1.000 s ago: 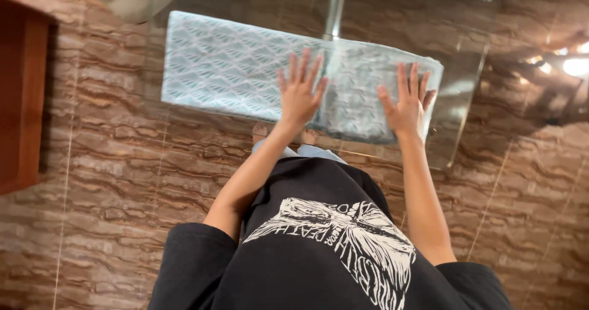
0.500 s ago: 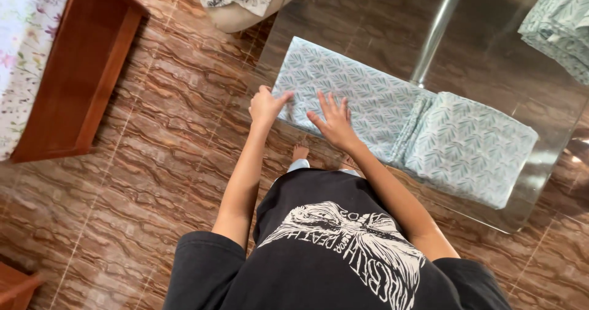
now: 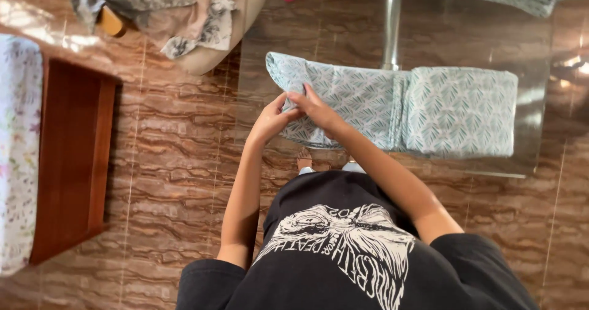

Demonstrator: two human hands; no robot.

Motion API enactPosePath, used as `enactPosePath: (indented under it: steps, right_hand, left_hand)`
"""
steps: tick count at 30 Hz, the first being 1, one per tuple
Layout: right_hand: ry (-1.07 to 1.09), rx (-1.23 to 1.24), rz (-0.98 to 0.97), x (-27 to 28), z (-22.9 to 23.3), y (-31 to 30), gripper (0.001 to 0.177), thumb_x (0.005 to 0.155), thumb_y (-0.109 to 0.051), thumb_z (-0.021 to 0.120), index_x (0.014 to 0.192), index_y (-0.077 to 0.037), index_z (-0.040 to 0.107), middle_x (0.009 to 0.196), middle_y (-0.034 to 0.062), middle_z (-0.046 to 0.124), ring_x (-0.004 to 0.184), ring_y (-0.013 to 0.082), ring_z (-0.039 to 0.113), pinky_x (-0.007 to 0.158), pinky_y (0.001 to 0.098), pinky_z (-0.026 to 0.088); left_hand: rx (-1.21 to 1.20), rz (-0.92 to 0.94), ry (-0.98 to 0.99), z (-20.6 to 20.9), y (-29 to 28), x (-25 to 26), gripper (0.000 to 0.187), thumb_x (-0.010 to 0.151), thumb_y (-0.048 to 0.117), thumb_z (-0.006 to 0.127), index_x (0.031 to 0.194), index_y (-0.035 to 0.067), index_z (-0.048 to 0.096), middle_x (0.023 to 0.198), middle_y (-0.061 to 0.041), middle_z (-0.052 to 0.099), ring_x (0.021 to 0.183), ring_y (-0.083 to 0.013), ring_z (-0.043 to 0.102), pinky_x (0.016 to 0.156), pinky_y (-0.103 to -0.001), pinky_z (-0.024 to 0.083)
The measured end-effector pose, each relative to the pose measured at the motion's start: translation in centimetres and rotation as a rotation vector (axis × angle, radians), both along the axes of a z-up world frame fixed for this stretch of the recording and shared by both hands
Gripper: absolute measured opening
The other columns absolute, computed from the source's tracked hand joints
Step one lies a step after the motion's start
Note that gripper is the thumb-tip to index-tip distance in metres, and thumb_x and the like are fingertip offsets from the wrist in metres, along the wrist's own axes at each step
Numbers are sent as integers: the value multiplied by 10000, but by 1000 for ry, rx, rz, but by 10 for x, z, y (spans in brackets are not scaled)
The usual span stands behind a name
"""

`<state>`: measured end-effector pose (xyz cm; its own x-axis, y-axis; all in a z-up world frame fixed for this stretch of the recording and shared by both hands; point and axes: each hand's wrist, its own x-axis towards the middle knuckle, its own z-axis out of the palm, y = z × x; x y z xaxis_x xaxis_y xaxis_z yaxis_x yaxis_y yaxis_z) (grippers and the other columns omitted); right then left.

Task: The person folds a light blue patterned cloth on a glass table, then folds a grey patterned cloth. The person uses their hands to fold each cloth into a neat rectangular shape.

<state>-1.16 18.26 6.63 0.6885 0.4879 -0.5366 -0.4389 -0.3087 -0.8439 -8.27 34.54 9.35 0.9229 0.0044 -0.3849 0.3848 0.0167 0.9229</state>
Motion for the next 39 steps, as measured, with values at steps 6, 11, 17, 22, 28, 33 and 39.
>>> enactPosePath:
  steps: [6, 11, 17, 22, 28, 33, 39]
  right_hand:
    - [-154, 254, -121, -8, 101, -42, 1117, 832, -418, 793, 1617, -6, 112, 1453, 209, 506, 1338, 280, 529, 1100, 374, 444]
    - [-74, 510, -270, -6, 146, -127, 933, 867, -240, 795, 1585, -61, 225, 1334, 127, 553, 1234, 210, 570, 1012, 356, 503]
    - [129, 653, -556, 10, 140, -297, 528, 934, -196, 738, 1355, 77, 575, 1219, 166, 680, 1042, 241, 702, 941, 391, 555]
    - [33, 633, -749, 26, 138, -414, 616, 847, -244, 683, 1381, 46, 580, 1275, 169, 690, 1095, 267, 714, 1005, 398, 567]
    - [87, 698, -661, 47, 13, -526, 630, 939, -286, 718, 1430, 57, 525, 1346, 190, 644, 1174, 292, 664, 1070, 421, 529]
    - [-111, -187, -654, 56, 5, -514, 679, 964, -546, 680, 1391, -19, 633, 1352, 128, 652, 1245, 218, 548, 1048, 441, 389]
    - [-332, -809, -390, 70, 55, -481, 754, 937, -720, 402, 1279, -115, 695, 1123, 231, 715, 1118, 458, 629, 939, 545, 490]
  left_hand:
    - [-394, -173, -269, 6, -40, 6, 417, 999, 161, 710, 1322, -16, 515, 1234, -106, 559, 1164, -183, 562, 1044, -335, 499]
    - [-345, -330, -367, 73, -99, 29, 526, 1043, 368, 594, 1433, 32, 486, 1523, -105, 411, 1419, -240, 377, 1173, -419, 376]
    - [237, -543, -677, 112, -226, 70, 655, 1043, 607, 360, 1579, 247, 473, 1726, -3, 319, 1642, -325, 117, 1287, -619, 48]
    - [536, -609, -847, 95, -359, 80, 606, 1064, 641, 301, 1599, 393, 441, 1765, 43, 209, 1669, -363, 9, 1296, -674, -93]
    - [881, -658, -790, 20, -458, 87, 643, 985, 739, 313, 1564, 475, 405, 1727, -9, 175, 1588, -414, -21, 1212, -700, -60]
    - [1077, -593, -835, -13, -485, 90, 731, 969, 773, 323, 1598, 404, 372, 1720, -62, 194, 1583, -406, 37, 1218, -706, -1]
    - [1160, -600, -790, -9, -493, 90, 902, 951, 777, 385, 1629, 184, 335, 1711, -82, 234, 1591, -338, 94, 1227, -679, 23]
